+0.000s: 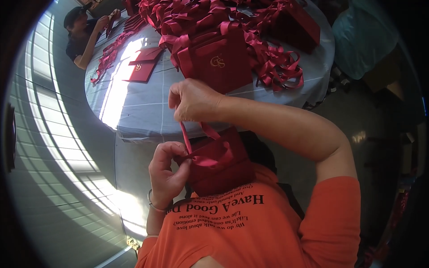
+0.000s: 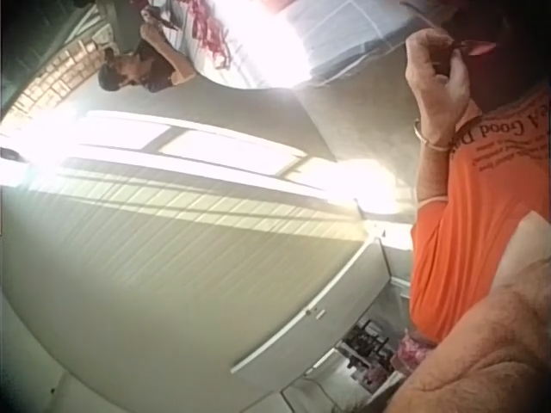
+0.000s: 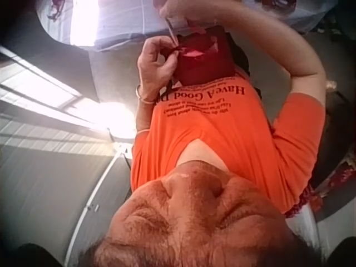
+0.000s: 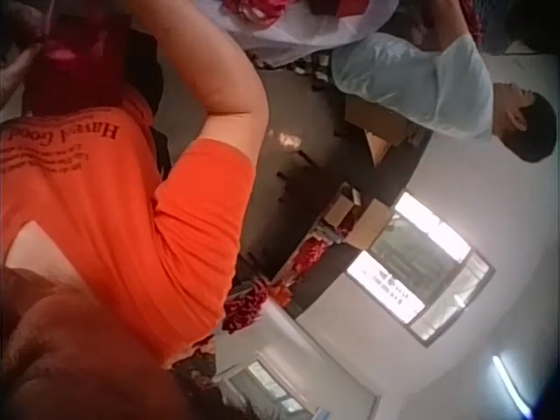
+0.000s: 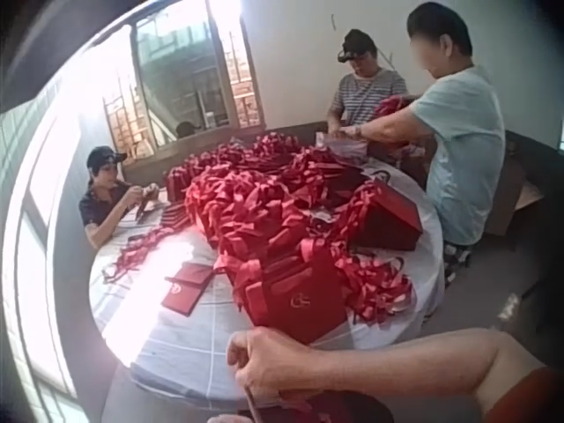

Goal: The person assembles gift bags by threading ribbon handles through the pre-cut holes on the bags by hand and stacking them on the table.

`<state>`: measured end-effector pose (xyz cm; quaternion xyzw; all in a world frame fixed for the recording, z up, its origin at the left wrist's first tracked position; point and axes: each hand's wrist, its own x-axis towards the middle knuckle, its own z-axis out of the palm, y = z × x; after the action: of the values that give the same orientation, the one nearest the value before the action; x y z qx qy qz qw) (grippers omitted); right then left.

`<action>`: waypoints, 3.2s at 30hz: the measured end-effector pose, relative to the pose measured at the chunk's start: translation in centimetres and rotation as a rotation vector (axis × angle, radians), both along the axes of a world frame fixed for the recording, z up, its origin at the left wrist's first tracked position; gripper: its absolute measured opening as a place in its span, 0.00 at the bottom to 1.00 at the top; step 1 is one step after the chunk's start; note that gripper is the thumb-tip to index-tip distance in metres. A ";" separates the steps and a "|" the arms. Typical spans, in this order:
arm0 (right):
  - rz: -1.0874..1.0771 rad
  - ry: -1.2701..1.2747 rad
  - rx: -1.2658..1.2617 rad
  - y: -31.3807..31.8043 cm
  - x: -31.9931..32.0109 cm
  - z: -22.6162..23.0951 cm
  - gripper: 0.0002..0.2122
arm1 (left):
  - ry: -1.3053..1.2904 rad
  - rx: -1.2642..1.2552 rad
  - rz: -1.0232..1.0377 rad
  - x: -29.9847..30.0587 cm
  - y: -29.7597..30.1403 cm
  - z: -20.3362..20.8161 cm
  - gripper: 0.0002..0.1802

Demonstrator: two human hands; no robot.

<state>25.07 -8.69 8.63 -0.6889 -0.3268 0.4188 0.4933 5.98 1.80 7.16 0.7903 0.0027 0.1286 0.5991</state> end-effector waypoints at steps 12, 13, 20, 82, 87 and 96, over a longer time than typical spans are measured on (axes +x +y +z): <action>-0.321 -0.802 0.182 -7.2 -3.4 1.2 0.08 | 0.086 -0.005 0.019 0.1 1.3 -2.6 0.17; -0.309 -0.777 0.051 -8.3 -3.6 0.8 0.08 | 0.038 -0.067 0.028 0.3 1.2 -2.9 0.18; -0.240 -0.551 -0.027 -9.5 -5.2 -0.6 0.11 | -0.103 -0.373 0.190 -1.4 0.1 -4.1 0.24; -0.207 -1.360 0.156 1.3 -3.6 -3.9 0.15 | -0.274 0.567 0.049 17.4 18.3 -2.6 0.09; -0.198 -1.438 0.028 2.0 -3.6 -4.2 0.12 | 0.031 0.669 0.073 14.1 17.1 1.2 0.12; -0.199 -1.504 -0.060 2.2 -3.3 -3.3 0.09 | 0.007 0.957 0.142 8.3 15.6 -2.3 0.25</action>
<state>21.73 -6.50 5.37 -0.8283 -0.4997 -0.2013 0.1541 14.25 17.42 4.88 0.9755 -0.0008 0.1530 0.1582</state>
